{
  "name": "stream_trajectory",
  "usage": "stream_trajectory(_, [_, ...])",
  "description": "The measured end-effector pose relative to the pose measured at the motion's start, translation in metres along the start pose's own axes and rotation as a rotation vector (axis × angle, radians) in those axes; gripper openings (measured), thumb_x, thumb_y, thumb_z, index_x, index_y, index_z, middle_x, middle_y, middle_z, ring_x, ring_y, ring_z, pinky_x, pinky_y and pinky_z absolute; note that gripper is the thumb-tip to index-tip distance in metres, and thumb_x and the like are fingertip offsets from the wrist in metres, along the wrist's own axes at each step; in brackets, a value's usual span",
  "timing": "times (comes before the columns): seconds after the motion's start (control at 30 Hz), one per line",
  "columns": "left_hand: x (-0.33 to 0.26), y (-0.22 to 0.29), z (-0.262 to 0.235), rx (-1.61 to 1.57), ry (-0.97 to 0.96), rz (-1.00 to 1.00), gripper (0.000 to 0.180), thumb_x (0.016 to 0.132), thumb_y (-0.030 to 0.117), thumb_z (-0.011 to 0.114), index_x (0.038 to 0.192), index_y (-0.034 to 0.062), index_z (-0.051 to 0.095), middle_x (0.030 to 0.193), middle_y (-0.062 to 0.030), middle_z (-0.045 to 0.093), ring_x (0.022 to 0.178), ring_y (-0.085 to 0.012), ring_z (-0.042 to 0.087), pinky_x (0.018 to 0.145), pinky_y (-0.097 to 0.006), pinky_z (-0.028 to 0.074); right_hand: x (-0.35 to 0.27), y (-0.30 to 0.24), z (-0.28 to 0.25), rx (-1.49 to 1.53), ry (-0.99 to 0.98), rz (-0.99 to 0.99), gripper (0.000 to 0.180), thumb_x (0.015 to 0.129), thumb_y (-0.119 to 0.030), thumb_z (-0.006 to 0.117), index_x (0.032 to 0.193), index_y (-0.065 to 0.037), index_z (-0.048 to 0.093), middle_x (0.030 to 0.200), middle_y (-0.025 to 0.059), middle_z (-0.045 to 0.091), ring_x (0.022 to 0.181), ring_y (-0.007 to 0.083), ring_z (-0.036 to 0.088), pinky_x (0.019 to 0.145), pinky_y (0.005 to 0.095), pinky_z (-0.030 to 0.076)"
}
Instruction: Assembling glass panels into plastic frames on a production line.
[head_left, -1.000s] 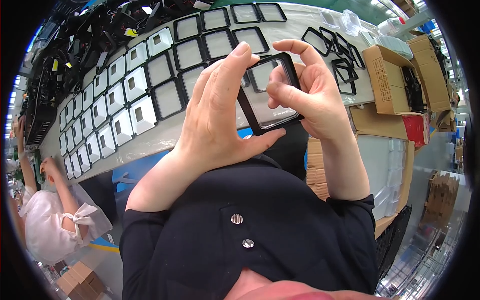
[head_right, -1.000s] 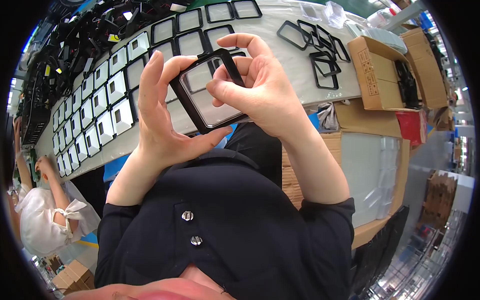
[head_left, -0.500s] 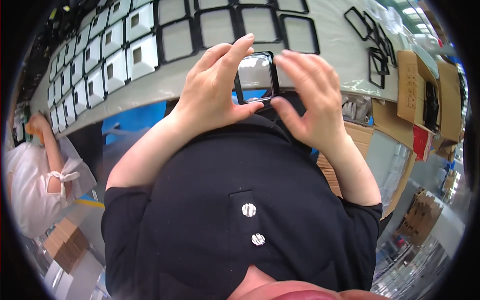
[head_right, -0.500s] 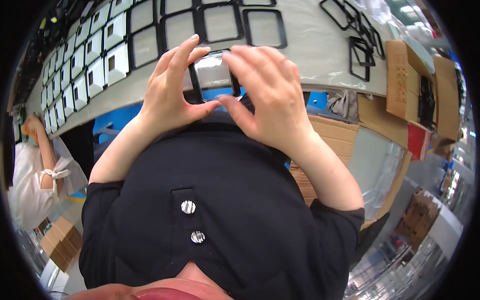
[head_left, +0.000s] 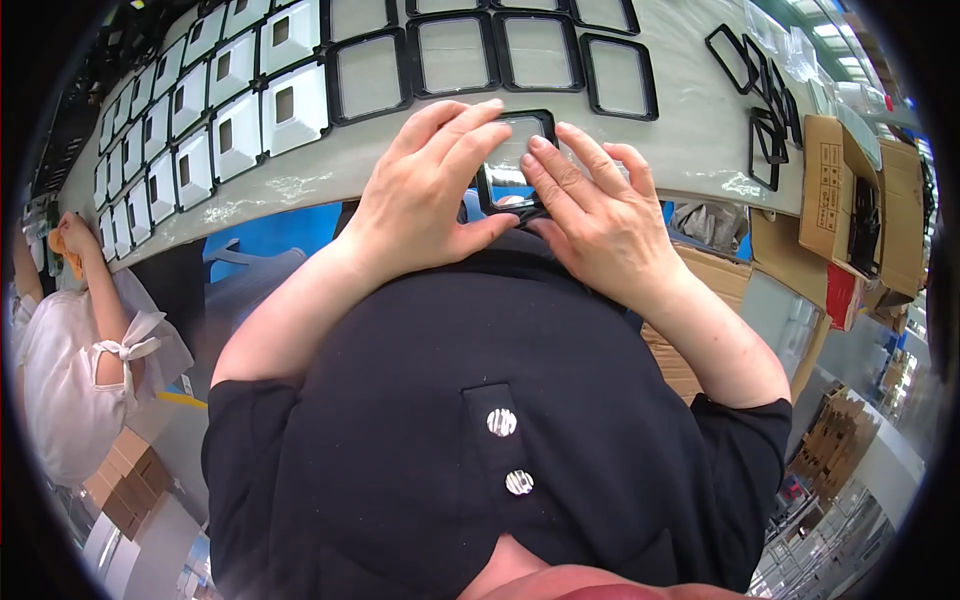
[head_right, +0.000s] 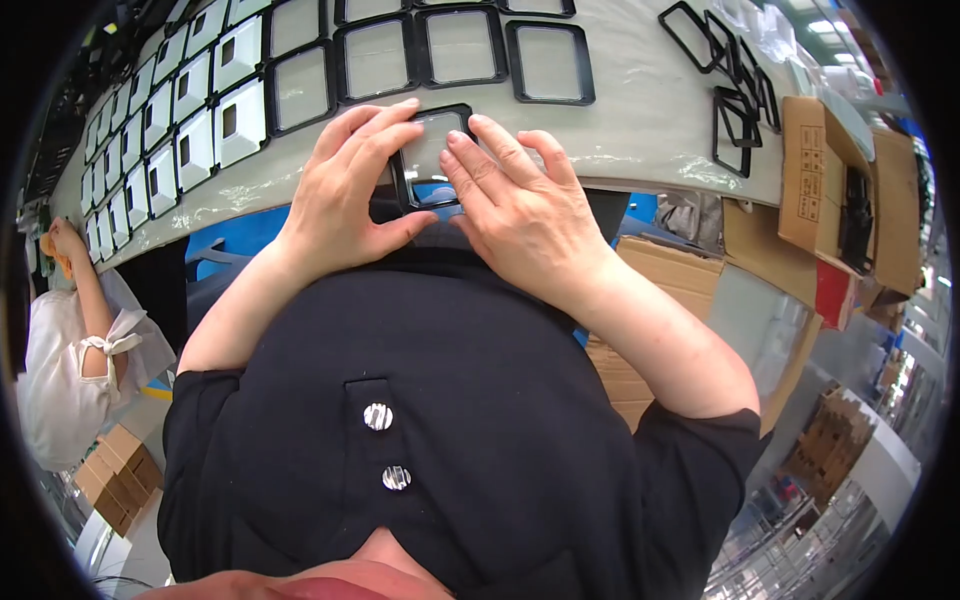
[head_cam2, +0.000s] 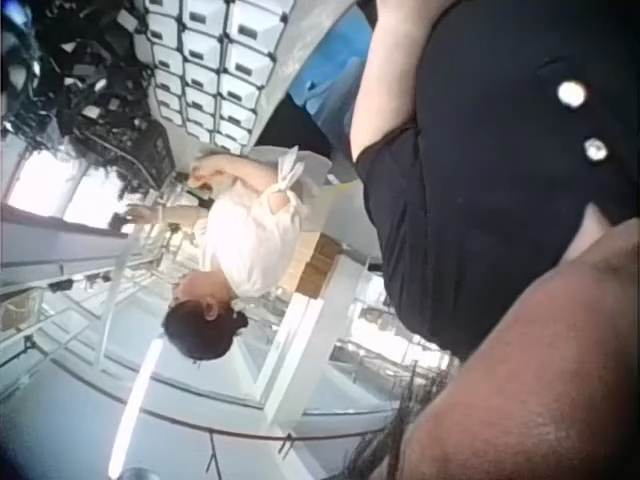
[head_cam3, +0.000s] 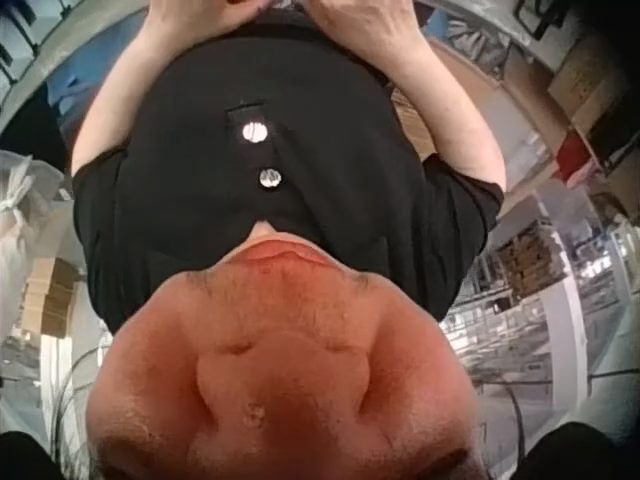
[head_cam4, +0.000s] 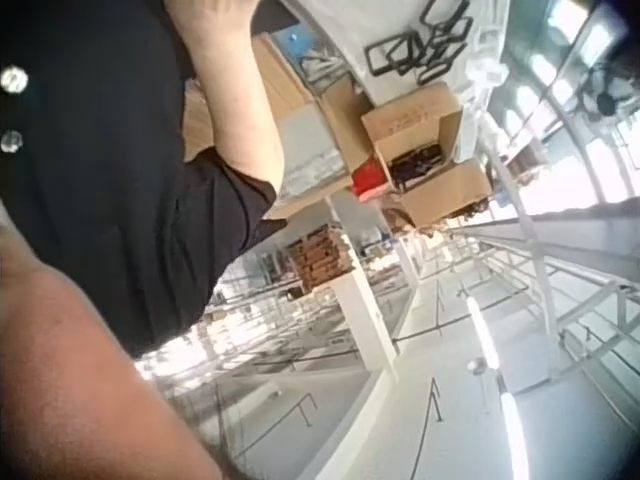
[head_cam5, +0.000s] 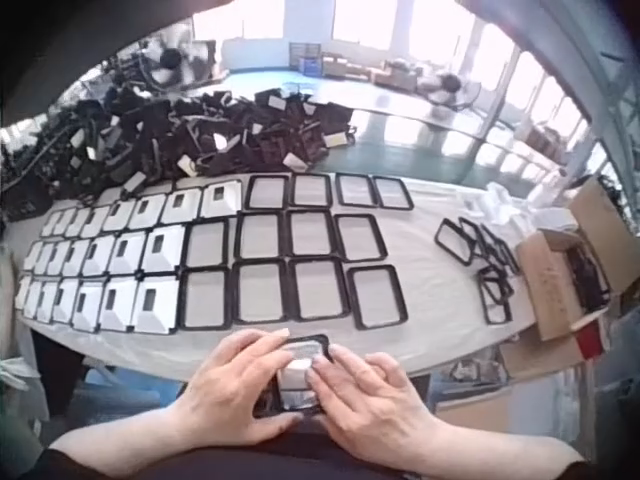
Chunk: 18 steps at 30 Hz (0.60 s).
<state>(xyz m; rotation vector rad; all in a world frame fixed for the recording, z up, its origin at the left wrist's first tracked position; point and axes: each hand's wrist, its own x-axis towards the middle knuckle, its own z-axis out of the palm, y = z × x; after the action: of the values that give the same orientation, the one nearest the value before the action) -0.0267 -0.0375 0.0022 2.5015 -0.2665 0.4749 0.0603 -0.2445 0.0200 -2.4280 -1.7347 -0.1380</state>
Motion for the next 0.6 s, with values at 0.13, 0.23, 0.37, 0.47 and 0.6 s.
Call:
stream_trajectory(0.13, [-0.009, -0.001, 0.001, 0.073, 0.055, -0.013, 0.071, 0.060, 0.022, 0.087, 0.120, 0.0056, 0.054, 0.131, -0.0130, 0.057, 0.123, -0.0337, 0.050, 0.101, -0.042, 0.044, -0.002, 0.001, 0.001, 0.015, 0.076, -0.010, 0.047, 0.077, -0.026, 0.073, 0.119, -0.007, 0.064, 0.131, 0.0053, 0.059, 0.131, 0.0211, 0.046, 0.106, 0.0392, 0.031])
stream_trajectory(0.23, [-0.011, -0.001, -0.002, 0.012, 0.055, -0.062, 0.080, 0.059, 0.023, 0.088, 0.127, 0.0056, 0.050, 0.131, -0.0130, 0.057, 0.122, -0.0333, 0.051, 0.100, -0.042, 0.045, 0.004, -0.001, -0.004, 0.038, 0.082, -0.021, 0.050, 0.077, -0.029, 0.073, 0.120, -0.006, 0.063, 0.131, 0.0063, 0.058, 0.131, 0.0225, 0.045, 0.107, 0.0399, 0.032])
stream_trajectory(0.37, [-0.008, -0.008, 0.002, -0.027, 0.083, -0.093, 0.091, 0.058, 0.026, 0.089, 0.133, 0.0043, 0.043, 0.129, -0.0094, 0.060, 0.122, -0.0296, 0.052, 0.100, -0.038, 0.045, 0.019, 0.000, 0.001, 0.130, 0.076, -0.086, 0.055, 0.078, -0.036, 0.072, 0.124, -0.008, 0.061, 0.135, 0.0052, 0.055, 0.133, 0.0221, 0.044, 0.108, 0.0413, 0.030])
stream_trajectory(0.47, [-0.009, -0.011, 0.001, -0.014, 0.073, -0.079, 0.092, 0.057, 0.027, 0.090, 0.133, 0.0036, 0.043, 0.129, -0.0079, 0.060, 0.122, -0.0277, 0.052, 0.099, -0.037, 0.046, 0.017, -0.001, 0.009, 0.112, 0.011, -0.075, 0.055, 0.081, -0.036, 0.070, 0.128, -0.009, 0.060, 0.138, 0.0038, 0.054, 0.133, 0.0201, 0.045, 0.111, 0.0430, 0.028])
stream_trajectory(0.6, [-0.006, -0.014, 0.001, -0.027, 0.057, -0.053, 0.090, 0.054, 0.025, 0.089, 0.131, 0.0039, 0.047, 0.129, -0.0068, 0.060, 0.118, -0.0285, 0.053, 0.096, -0.037, 0.047, 0.019, -0.003, 0.010, 0.030, -0.051, -0.060, 0.054, 0.086, -0.032, 0.063, 0.134, -0.010, 0.056, 0.143, 0.0041, 0.050, 0.135, 0.0191, 0.045, 0.115, 0.0459, 0.023])
